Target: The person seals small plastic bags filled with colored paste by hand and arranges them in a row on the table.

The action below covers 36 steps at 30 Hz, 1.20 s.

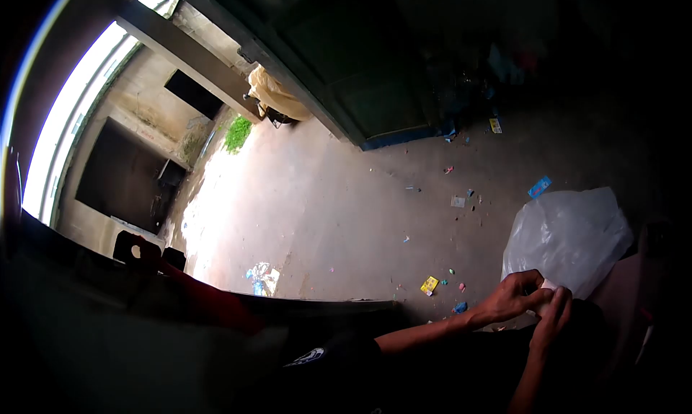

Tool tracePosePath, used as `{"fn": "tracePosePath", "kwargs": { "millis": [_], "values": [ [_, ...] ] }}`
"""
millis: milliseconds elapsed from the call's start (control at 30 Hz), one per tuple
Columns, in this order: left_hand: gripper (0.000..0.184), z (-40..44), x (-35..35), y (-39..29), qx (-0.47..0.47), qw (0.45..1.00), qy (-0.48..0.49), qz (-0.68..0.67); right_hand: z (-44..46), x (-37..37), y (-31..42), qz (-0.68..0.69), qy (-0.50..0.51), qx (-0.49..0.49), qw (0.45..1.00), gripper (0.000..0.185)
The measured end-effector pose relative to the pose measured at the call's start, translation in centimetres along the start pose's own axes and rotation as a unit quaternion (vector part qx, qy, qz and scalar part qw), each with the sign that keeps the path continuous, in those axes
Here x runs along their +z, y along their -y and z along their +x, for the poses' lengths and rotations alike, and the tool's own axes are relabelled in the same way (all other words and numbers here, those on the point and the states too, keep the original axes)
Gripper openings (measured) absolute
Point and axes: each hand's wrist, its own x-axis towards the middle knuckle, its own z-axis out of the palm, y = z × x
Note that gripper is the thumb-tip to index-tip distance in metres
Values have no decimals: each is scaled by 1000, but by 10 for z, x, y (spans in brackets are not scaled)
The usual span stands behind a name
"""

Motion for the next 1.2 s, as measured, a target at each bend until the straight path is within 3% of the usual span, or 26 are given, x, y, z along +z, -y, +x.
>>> {"fn": "tracePosePath", "kwargs": {
  "millis": [67,233,300,433,500,567,667,700,733,833,900,967,1200],
  "values": [
    [28,1,9,-12,42,997,-27,53,-3,-5,2,2,-26,11,1000,48],
    [29,6,28,-22,39,998,7,45,-18,-26,50,-66,-49,34,996,48],
    [29,4,35,-33,52,997,21,56,-22,-41,74,-183,-3,9,983,45],
    [29,6,58,-45,44,994,59,76,-29,-68,77,-271,-3,-68,960,40],
    [29,7,68,-49,66,990,61,107,-35,-81,52,-431,-119,-333,830,37],
    [30,8,75,-57,64,989,100,84,-42,-88,42,-493,-176,-449,724,37],
    [30,13,83,-47,46,989,117,80,-53,-91,64,-475,-188,-441,738,35],
    [30,15,88,-44,46,988,119,81,-48,-96,63,-359,-134,-256,887,37],
    [30,16,92,-40,53,987,125,87,-46,-99,61,-216,-70,-54,972,41],
    [29,17,101,-37,60,984,137,93,-49,-105,59,-212,-79,29,974,54],
    [29,17,109,-36,62,983,146,92,-56,-110,44,-243,-99,-48,964,52],
    [30,16,117,-34,36,988,144,35,-40,-112,9,-189,-170,-30,967,42],
    [28,18,126,-23,12,991,132,11,-48,-116,35,-170,-166,37,971,45]
  ]
}}
